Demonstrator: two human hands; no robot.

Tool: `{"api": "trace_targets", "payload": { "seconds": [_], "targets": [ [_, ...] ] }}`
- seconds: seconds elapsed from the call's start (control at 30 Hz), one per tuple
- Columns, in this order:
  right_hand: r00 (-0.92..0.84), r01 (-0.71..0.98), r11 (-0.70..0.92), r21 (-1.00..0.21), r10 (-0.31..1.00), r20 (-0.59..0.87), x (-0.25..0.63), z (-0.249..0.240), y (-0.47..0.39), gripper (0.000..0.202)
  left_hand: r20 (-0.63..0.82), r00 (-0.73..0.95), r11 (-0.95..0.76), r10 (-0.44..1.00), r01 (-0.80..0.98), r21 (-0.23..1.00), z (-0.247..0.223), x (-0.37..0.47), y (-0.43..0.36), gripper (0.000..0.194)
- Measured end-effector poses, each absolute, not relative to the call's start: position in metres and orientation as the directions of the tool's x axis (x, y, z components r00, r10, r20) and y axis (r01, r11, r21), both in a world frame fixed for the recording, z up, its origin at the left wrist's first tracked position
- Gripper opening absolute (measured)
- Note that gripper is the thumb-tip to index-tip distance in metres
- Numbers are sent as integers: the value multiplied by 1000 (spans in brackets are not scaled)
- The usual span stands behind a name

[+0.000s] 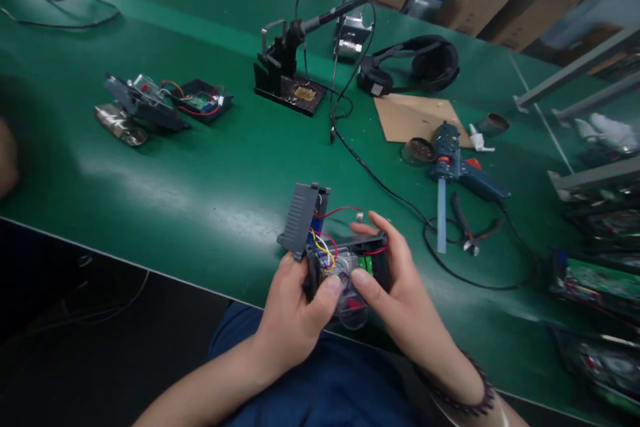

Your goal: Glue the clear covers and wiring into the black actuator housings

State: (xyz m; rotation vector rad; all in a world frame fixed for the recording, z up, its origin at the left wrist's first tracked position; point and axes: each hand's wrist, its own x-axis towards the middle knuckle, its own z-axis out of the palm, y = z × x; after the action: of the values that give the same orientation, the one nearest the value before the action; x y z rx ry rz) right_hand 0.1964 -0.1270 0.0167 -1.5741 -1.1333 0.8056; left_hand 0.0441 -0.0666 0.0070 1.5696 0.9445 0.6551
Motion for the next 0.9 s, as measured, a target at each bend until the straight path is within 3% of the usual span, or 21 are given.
{"api": "trace_targets", "payload": {
  "seconds": [0.13,0.3,0.53,0.73,0.9],
  "targets": [
    [326,175,4,-985,944,61,196,15,-122,53,-109,504,-35,857,266,963,6,43,-68,40],
    [331,187,50,-981,937,111,200,11,-122,44,-166,453,35,876,283,958,7,46,-68,42],
    [217,105,-36,-994,976,-13,206,9,-125,53,-1,419,-71,908,156,985,2,51,-69,32],
    [284,37,-49,-998,958,-36,202,7,-119,54,-130,503,91,855,100,991,5,47,-56,33],
    [310,41,-47,-998,950,-32,199,8,-116,51,-281,576,326,768,26,945,8,51,-51,31]
  ]
}}
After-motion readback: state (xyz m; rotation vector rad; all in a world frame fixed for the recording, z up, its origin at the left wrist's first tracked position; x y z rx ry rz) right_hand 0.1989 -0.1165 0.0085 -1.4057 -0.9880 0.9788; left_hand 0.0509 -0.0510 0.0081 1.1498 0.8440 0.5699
